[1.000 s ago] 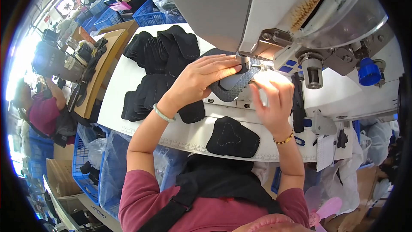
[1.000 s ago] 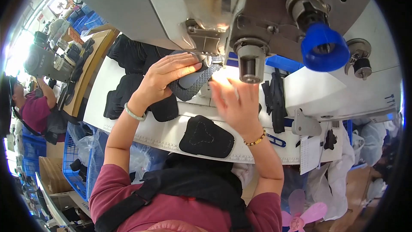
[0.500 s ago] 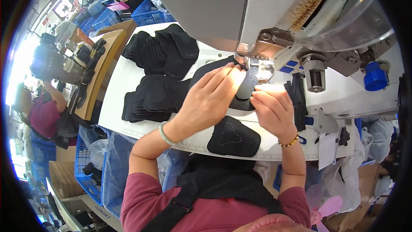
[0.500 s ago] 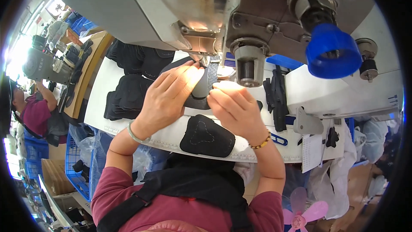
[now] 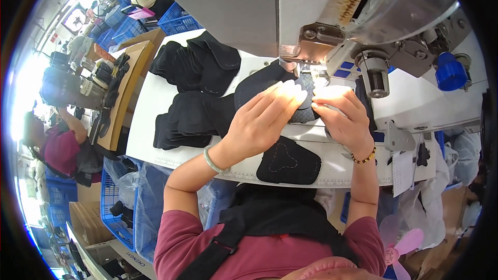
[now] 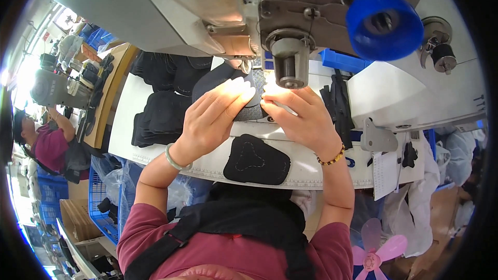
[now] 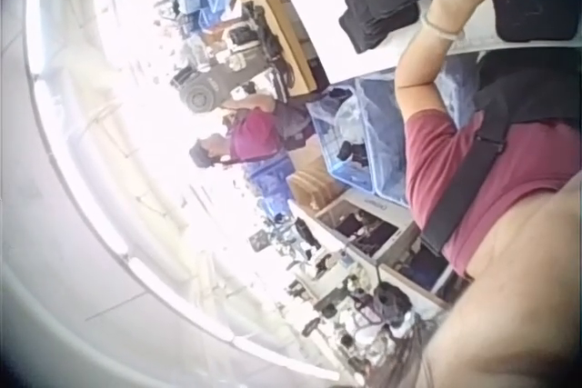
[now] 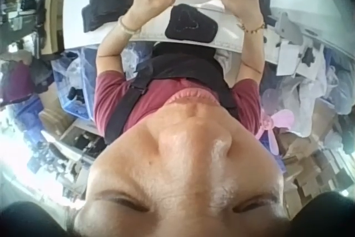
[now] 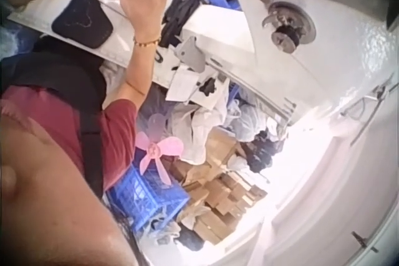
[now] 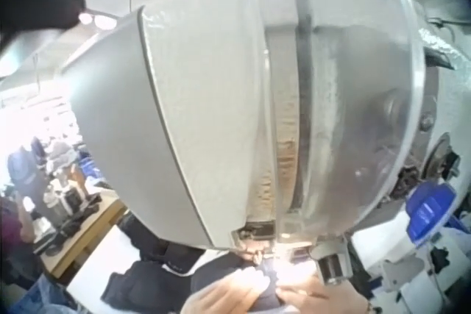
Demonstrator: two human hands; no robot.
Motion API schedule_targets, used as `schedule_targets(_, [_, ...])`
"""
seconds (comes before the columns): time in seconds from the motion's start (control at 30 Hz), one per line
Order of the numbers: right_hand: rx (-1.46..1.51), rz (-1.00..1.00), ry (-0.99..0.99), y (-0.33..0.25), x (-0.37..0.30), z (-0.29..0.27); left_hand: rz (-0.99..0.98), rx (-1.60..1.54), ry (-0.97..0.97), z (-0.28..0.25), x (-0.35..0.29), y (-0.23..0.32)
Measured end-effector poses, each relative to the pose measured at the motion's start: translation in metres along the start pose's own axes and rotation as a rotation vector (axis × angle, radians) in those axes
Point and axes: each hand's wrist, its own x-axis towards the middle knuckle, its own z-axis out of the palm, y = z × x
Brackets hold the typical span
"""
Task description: Stitching black fabric components of a shoe using a sewing machine in an industrial setting.
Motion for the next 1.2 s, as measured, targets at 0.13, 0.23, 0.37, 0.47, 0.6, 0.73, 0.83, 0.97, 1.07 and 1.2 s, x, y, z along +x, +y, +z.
schedule_targets(0.13, [-0.052, -0.02, 0.05, 0.002, 0.002, 0.005, 0.042, -0.026, 0.009, 0.005, 0.0, -0.011])
schedule_targets(0.23, [-0.048, 0.014, 0.018, 0.001, 0.002, 0.006, -0.019, -0.041, 0.042, 0.008, 0.0, -0.013])
schedule_targets(0.37, [-0.113, -0.012, 0.073, 0.001, 0.007, 0.012, 0.067, -0.067, 0.026, 0.013, -0.003, -0.031])
schedule_targets(0.47, [-0.203, -0.024, 0.039, -0.001, 0.008, 0.015, 0.072, -0.155, 0.133, 0.019, -0.002, -0.04])
schedule_targets(0.6, [-0.229, 0.036, 0.06, -0.005, 0.01, 0.018, 0.079, -0.145, 0.208, 0.027, -0.001, -0.043])
schedule_targets(0.73, [-0.247, 0.081, 0.063, -0.006, 0.012, 0.019, 0.073, -0.151, 0.239, 0.03, 0.0, -0.049])
schedule_targets(0.83, [-0.244, 0.094, 0.086, -0.006, 0.012, 0.021, 0.002, -0.184, 0.243, 0.03, 0.004, -0.048])
schedule_targets(0.97, [-0.245, 0.098, 0.113, -0.007, 0.013, 0.026, -0.016, -0.207, 0.246, 0.03, 0.005, -0.052])
schedule_targets(1.07, [-0.247, 0.123, 0.115, -0.006, 0.013, 0.025, -0.035, -0.282, 0.138, 0.024, 0.009, -0.056])
schedule_targets(1.2, [-0.183, 0.182, 0.15, -0.005, 0.015, 0.027, -0.414, -0.581, -0.125, 0.002, 0.021, -0.091])
